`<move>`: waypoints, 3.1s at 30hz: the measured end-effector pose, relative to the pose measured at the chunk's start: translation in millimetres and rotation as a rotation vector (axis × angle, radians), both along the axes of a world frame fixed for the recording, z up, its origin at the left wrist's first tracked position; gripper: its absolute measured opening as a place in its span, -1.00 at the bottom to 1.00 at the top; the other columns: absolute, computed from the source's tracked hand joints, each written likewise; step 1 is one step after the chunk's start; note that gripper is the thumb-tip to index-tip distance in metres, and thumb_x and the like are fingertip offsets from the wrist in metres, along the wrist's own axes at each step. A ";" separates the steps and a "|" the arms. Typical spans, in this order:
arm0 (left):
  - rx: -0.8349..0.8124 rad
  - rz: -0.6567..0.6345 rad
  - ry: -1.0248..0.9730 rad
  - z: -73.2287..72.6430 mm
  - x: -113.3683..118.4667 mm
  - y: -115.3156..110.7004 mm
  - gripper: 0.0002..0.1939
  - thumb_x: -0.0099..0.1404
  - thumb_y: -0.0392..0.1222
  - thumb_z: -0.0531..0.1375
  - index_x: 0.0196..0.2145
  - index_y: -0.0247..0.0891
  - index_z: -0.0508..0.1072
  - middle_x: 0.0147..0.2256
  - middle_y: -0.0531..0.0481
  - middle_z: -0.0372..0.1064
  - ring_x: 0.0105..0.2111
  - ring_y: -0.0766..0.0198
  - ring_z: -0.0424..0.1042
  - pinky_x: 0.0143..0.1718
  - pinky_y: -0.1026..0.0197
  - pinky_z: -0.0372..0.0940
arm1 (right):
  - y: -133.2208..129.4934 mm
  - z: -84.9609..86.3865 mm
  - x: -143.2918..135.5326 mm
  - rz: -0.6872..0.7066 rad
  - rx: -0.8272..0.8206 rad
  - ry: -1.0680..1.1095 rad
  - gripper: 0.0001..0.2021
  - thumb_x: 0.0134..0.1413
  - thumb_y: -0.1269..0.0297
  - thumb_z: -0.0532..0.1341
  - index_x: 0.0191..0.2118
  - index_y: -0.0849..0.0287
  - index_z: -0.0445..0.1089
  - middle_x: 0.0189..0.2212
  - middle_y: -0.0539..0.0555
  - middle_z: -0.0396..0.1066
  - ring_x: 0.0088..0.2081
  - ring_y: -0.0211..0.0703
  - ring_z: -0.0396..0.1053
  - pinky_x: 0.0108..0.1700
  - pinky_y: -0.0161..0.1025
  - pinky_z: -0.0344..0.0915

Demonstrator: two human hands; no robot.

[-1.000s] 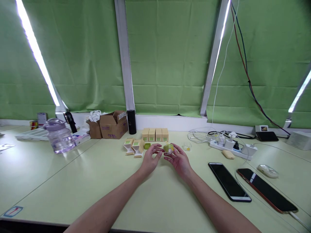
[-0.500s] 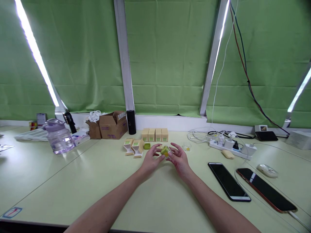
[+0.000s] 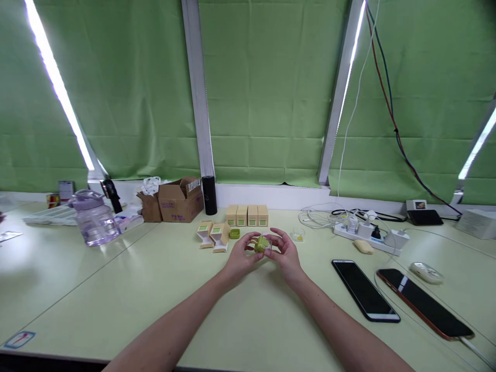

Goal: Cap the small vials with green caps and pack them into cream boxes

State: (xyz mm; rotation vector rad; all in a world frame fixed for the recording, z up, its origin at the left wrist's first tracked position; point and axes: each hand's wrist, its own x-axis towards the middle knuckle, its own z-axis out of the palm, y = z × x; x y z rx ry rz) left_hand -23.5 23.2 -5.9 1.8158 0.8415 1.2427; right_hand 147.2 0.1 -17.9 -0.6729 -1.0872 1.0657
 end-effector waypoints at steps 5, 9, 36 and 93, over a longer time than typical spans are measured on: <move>-0.030 -0.003 -0.017 -3.8 -0.8 3.4 -0.40 0.06 -0.34 0.37 0.09 -0.22 0.42 -0.01 -0.20 0.50 0.00 0.03 0.48 0.05 -0.04 0.38 | 0.2 -1.2 -1.5 -0.042 0.010 -0.090 -0.33 -0.22 0.41 0.49 0.10 0.03 0.38 -0.04 0.12 0.55 -0.02 0.02 0.49 -0.09 -0.13 0.44; 0.048 0.111 0.069 -5.1 -7.7 11.9 -0.41 0.03 -0.48 0.19 0.05 -0.18 0.44 0.02 -0.15 0.48 0.04 0.06 0.47 0.08 -0.04 0.32 | 2.4 -3.0 -2.5 -0.067 0.006 -0.086 -0.38 -0.19 0.36 0.49 0.08 0.04 0.41 -0.05 0.14 0.55 -0.01 0.02 0.49 -0.08 -0.12 0.45; 0.294 0.738 1.153 17.7 -67.5 39.8 -0.71 0.31 -0.29 0.07 -0.41 -0.28 0.60 -0.35 -0.37 0.54 -0.06 -0.19 0.42 -0.04 -0.09 0.09 | 10.0 -27.5 4.1 -0.195 0.033 -0.493 -0.71 -0.10 0.32 0.37 -0.17 0.00 0.57 -0.27 0.03 0.52 -0.26 -0.08 0.38 -0.15 -0.14 0.37; 0.795 0.360 0.345 20.4 -11.0 -10.5 -0.40 0.32 -0.30 0.25 0.27 -0.16 0.21 0.17 -0.25 0.32 0.19 -0.13 0.20 0.21 -0.24 0.18 | -15.9 6.0 -3.4 -0.549 0.461 -0.623 -0.50 0.16 0.44 0.14 0.22 0.03 0.25 0.06 0.19 0.34 0.10 0.09 0.31 0.12 0.12 0.36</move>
